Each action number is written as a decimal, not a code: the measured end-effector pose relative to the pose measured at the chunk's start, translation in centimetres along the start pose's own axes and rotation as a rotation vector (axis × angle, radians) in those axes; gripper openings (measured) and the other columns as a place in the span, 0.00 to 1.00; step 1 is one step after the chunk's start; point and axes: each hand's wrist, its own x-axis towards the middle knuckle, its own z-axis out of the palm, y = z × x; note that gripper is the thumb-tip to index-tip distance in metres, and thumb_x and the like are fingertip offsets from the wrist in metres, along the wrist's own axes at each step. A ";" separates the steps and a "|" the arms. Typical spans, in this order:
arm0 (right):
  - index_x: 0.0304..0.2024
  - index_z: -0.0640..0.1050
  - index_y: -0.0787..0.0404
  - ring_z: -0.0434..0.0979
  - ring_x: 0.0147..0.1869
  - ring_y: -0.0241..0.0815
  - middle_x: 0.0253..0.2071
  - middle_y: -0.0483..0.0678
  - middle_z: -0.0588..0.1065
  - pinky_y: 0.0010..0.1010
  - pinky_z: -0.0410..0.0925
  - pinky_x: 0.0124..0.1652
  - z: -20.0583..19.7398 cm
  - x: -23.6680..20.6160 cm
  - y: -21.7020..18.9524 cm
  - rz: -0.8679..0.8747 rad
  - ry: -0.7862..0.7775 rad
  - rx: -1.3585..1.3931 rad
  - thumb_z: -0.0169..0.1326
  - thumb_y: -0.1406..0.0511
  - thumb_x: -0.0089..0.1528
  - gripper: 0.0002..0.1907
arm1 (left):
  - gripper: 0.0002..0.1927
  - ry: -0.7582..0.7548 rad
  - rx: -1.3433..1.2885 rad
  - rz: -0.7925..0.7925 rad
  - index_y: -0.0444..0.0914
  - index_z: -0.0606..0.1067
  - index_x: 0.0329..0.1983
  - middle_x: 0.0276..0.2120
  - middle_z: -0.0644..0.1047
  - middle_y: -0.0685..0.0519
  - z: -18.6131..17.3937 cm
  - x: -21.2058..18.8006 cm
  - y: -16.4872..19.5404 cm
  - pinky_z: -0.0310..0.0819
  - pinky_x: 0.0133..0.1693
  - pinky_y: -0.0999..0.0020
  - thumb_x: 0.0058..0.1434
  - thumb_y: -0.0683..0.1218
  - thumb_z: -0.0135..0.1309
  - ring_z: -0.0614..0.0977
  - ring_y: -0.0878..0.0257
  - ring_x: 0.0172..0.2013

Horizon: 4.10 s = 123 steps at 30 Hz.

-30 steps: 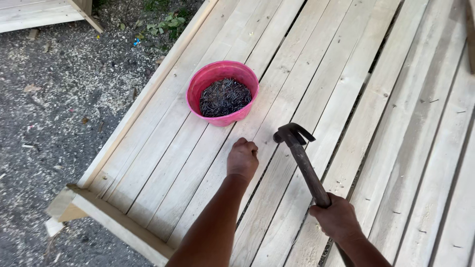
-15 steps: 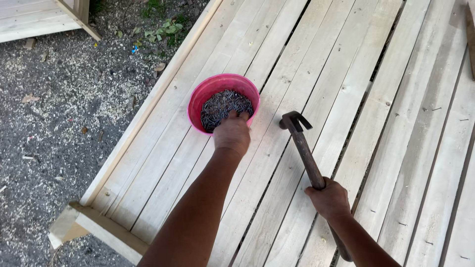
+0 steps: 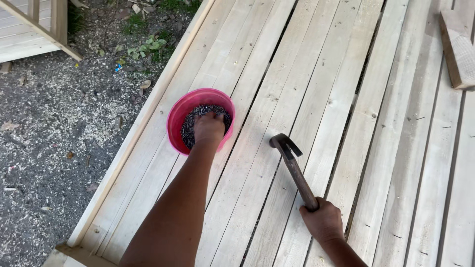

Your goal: The person hammers nails into the slats of a wooden pallet frame. They take nails one at a time from a pink bucket and drive each nail flush into the wood with a claw hammer, working along the slats.

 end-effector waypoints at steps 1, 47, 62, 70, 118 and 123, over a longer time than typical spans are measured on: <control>0.42 0.84 0.58 0.86 0.33 0.46 0.29 0.52 0.83 0.40 0.78 0.41 -0.1 -0.1 -0.1 0.015 -0.008 -0.005 0.61 0.54 0.58 0.17 | 0.19 0.006 0.014 -0.023 0.43 0.74 0.60 0.63 0.68 0.38 -0.3 -0.2 -0.3 0.71 0.59 0.50 0.65 0.48 0.49 0.75 0.38 0.58; 0.41 0.84 0.52 0.86 0.40 0.45 0.34 0.49 0.84 0.40 0.77 0.46 -2.5 1.2 -0.3 0.057 -0.121 -0.046 0.58 0.51 0.59 0.16 | 0.17 0.688 -0.140 0.214 0.30 0.82 0.40 0.60 0.71 0.31 -0.4 -5.2 -3.1 0.73 0.51 0.54 0.44 0.37 0.66 0.77 0.37 0.52; 0.41 0.84 0.53 0.87 0.40 0.48 0.34 0.51 0.84 0.42 0.78 0.45 -1.7 1.1 -0.3 0.061 -0.103 -0.047 0.59 0.51 0.59 0.17 | 0.06 0.958 0.058 0.287 0.37 0.79 0.27 0.43 0.78 0.46 -4.8 -7.1 -5.0 0.72 0.47 0.49 0.54 0.41 0.65 0.78 0.42 0.45; 0.43 0.83 0.53 0.87 0.39 0.47 0.33 0.51 0.84 0.41 0.78 0.46 -1.7 1.6 -0.7 0.101 -0.122 -0.046 0.59 0.51 0.59 0.17 | 0.09 0.700 -0.426 -0.225 0.32 0.75 0.35 0.55 0.72 0.39 0.4 -3.5 -5.1 0.69 0.58 0.51 0.63 0.44 0.59 0.77 0.43 0.50; 0.43 0.85 0.59 0.85 0.40 0.51 0.32 0.53 0.83 0.41 0.77 0.47 1.8 3.4 2.6 -0.074 -0.021 -0.059 0.62 0.50 0.56 0.22 | 0.06 0.185 -0.920 -0.259 0.34 0.84 0.40 0.28 0.82 0.49 3.7 -12.1 -5.9 0.74 0.27 0.72 0.62 0.38 0.59 0.78 0.65 0.24; 0.41 0.84 0.60 0.85 0.36 0.50 0.30 0.52 0.81 0.40 0.76 0.45 1.7 3.1 3.3 -0.128 -0.028 -0.026 0.62 0.51 0.57 0.21 | 0.06 0.175 -0.990 -0.292 0.33 0.83 0.38 0.29 0.83 0.51 5.6 -12.8 -6.4 0.79 0.29 0.72 0.61 0.37 0.58 0.82 0.68 0.25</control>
